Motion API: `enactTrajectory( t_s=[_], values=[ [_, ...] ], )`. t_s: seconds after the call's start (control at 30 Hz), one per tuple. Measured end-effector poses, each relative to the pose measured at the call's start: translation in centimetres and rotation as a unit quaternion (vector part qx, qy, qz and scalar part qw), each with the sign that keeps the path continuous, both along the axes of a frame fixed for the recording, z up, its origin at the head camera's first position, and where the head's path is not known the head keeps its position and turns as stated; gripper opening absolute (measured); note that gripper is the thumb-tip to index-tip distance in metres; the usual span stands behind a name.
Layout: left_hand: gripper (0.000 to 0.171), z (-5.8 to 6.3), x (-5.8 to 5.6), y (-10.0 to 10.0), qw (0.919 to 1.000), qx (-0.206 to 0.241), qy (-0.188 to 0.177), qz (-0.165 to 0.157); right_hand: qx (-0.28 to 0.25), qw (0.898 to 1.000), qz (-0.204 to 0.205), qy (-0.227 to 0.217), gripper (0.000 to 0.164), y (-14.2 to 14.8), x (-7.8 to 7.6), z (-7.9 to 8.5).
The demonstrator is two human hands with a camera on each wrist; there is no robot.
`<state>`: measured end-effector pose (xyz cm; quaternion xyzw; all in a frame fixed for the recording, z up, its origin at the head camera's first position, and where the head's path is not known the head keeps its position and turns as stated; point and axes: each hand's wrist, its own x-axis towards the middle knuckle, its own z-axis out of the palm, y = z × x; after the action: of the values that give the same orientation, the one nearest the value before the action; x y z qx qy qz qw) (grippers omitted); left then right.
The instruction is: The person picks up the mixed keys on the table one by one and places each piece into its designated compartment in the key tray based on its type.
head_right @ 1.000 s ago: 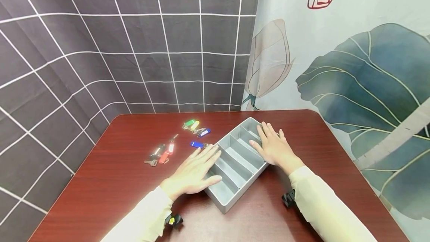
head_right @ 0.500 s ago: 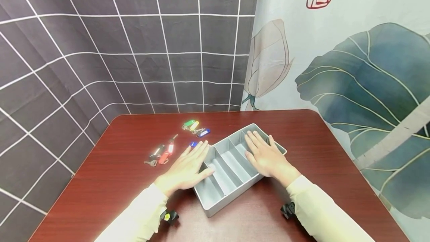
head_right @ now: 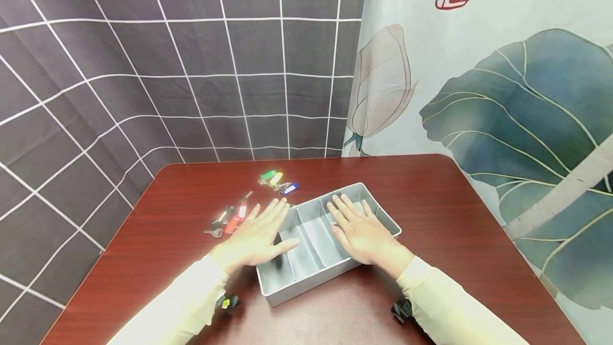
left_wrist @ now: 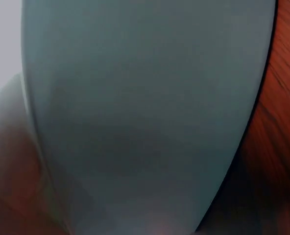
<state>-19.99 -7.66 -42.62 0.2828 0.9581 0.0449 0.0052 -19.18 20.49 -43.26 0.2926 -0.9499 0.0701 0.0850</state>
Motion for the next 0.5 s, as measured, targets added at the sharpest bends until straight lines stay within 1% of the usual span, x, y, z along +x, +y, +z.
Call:
enactTrajectory(
  t_s=[0.17, 0.33, 0.4, 0.5],
  values=[
    [0.099, -0.1, -0.3, -0.8, 1.0000, -0.003, 0.008, 0.000, -0.012, 1.000, 0.007, 0.002, 0.054, -1.6, 0.6, -0.1],
    [0.097, -0.1, -0.6, -1.7, 0.9998, 0.003, 0.015, -0.011, -0.026, 1.000, 0.009, 0.001, 0.054, -2.6, 1.2, 0.0],
    [0.096, -0.1, -0.6, -2.2, 0.9997, 0.010, 0.018, -0.013, -0.028, 0.999, 0.014, -0.007, 0.055, -2.7, 1.3, 0.2],
    [0.094, 0.0, -0.4, -3.3, 0.9993, 0.032, 0.018, 0.000, -0.039, 0.999, 0.015, -0.035, 0.059, -1.7, 1.1, 1.2]
  ],
)
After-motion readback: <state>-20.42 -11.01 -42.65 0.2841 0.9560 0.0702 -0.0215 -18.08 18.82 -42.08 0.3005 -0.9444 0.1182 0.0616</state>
